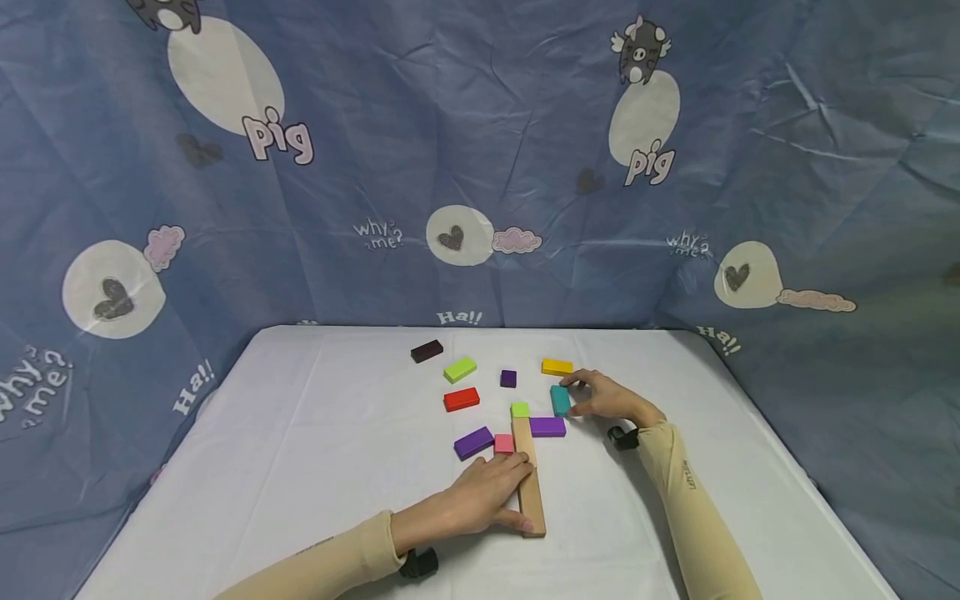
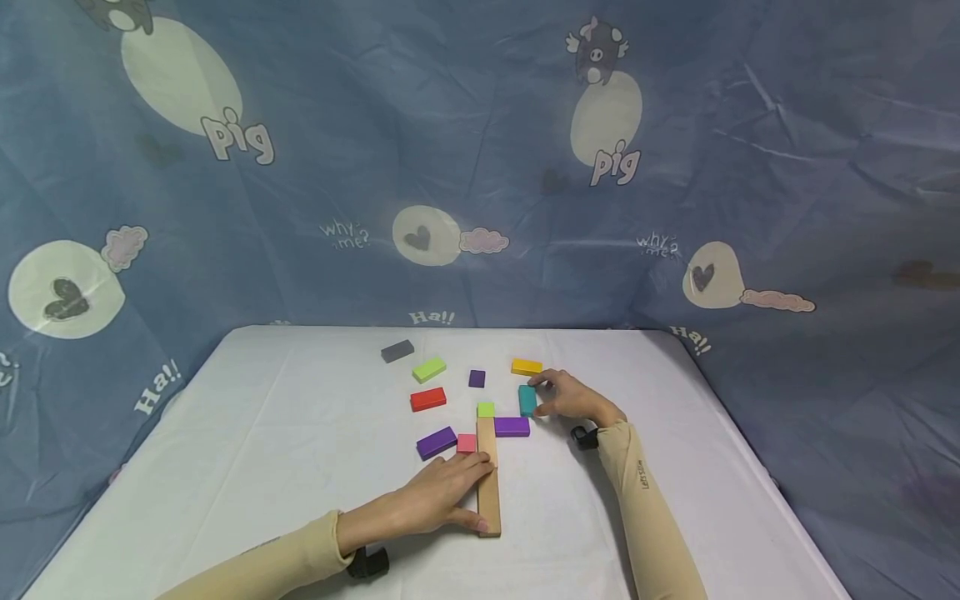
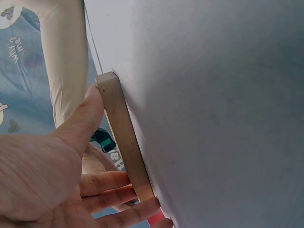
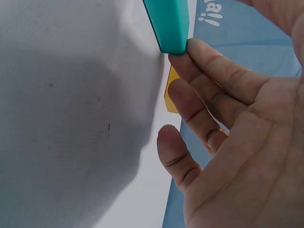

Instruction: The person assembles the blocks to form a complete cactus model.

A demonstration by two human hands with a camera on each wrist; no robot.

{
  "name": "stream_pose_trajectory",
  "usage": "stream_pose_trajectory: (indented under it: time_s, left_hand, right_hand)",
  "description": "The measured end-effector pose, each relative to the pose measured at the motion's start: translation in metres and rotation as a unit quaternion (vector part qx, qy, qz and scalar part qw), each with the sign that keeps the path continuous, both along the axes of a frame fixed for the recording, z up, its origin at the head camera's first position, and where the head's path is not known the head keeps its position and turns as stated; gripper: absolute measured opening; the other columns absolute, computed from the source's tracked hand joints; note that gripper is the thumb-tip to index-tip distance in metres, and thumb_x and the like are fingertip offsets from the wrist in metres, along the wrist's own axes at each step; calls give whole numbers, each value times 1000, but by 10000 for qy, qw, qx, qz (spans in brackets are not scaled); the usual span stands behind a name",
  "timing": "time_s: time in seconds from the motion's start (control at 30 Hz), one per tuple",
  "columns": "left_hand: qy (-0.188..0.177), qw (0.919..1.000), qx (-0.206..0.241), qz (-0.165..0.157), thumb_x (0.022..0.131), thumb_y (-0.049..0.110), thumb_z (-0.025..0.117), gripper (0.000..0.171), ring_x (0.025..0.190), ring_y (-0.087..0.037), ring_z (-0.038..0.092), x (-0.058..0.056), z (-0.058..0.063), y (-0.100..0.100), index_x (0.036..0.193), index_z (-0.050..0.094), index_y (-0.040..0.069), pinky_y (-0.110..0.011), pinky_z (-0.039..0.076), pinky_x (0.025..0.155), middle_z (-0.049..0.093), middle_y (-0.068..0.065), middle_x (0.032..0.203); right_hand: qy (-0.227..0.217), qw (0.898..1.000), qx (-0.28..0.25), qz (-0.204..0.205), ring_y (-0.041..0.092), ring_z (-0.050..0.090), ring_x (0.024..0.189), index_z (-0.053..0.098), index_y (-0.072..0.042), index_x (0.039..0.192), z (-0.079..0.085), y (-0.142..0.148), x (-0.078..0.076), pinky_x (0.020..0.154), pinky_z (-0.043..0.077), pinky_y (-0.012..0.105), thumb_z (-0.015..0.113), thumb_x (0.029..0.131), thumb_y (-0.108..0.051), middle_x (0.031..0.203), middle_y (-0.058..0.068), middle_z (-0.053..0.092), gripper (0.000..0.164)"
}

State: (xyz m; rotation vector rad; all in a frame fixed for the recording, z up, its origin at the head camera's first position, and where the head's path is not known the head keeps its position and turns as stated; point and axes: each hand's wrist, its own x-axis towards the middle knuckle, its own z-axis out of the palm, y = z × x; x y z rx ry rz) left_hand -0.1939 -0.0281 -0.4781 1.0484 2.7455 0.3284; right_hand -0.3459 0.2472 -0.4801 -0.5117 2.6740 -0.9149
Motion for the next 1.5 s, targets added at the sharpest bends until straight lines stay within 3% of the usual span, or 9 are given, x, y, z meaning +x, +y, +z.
stream_pose_trajectory:
  time_s: [0.4, 0.77, 1.5]
  left_hand:
    - [104, 9999, 7, -20, 74, 65, 63, 85, 131, -18, 45, 1, 2, -1, 141, 47, 15, -44, 46, 96, 46, 1, 144]
    - [-99, 9999, 63, -2, 75, 65, 63, 86, 133, -19, 44, 1, 2, -1, 143, 46, 14, -48, 44, 98, 44, -1, 147]
    - [-35, 10000, 23, -27, 75, 65, 63, 85, 132, -17, 45, 2, 4, -1, 142, 46, 15, -45, 45, 96, 45, 1, 145]
  right_hand:
    - [-186, 9998, -4, -75, 30, 45, 119, 58, -16, 128, 2, -4, 1, 105, 34, 53, 81, 74, -27, 128, 12, 53, 60]
    - [-233, 9997, 40, -74, 29, 44, 119, 59, -17, 127, 4, -6, 3, 103, 34, 54, 83, 73, -29, 128, 12, 52, 61]
    - [-223, 9995, 198, 66, 27, 46, 117, 59, -15, 128, 5, -8, 3, 102, 36, 50, 81, 74, -31, 128, 7, 55, 60]
